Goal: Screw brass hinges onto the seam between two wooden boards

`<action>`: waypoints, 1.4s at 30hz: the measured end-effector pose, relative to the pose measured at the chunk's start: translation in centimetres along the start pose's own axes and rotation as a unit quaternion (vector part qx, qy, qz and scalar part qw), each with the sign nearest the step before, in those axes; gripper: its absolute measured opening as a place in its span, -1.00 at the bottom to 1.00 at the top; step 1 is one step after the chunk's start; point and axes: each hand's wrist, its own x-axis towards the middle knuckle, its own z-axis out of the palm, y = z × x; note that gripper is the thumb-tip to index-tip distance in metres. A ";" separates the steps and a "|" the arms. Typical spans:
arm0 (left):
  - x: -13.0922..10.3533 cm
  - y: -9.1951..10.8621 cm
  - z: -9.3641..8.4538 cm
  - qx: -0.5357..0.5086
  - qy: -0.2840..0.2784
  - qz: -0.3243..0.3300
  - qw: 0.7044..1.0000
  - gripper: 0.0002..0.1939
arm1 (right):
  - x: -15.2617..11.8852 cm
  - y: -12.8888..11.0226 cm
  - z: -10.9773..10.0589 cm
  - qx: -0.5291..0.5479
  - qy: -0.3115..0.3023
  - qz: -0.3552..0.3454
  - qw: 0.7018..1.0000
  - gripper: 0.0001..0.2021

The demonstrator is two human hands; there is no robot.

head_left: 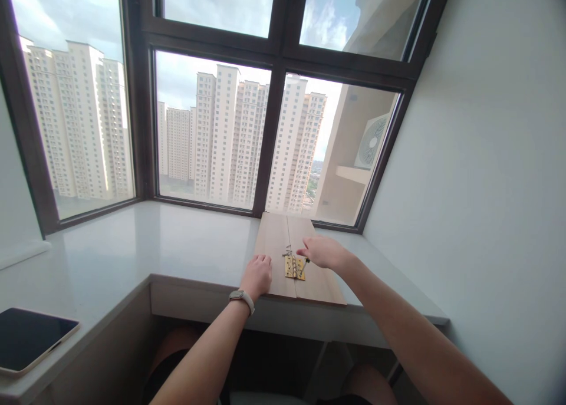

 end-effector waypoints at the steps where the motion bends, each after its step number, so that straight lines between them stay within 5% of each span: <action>1: 0.0 0.0 0.0 0.002 0.000 -0.001 1.000 -0.67 | 0.0 0.0 0.0 -0.002 0.003 0.007 1.000 -0.55; 13: 0.1 -0.2 0.3 0.002 0.004 0.005 1.000 -0.68 | 0.1 0.6 0.2 -0.010 -0.007 -0.027 1.000 -0.84; 23: 0.2 -0.3 0.4 0.002 0.002 0.003 1.000 -0.69 | 0.0 0.2 0.1 -0.008 0.006 0.015 1.000 -0.58; 33: 0.1 -0.4 0.5 -0.010 0.001 0.004 1.000 -0.68 | -0.2 0.5 -0.3 -0.028 0.002 -0.027 0.999 -0.88; 42: 0.1 -0.4 0.5 -0.007 0.005 0.008 1.000 -0.69 | -0.1 0.3 0.1 -0.005 0.005 -0.021 1.000 -0.69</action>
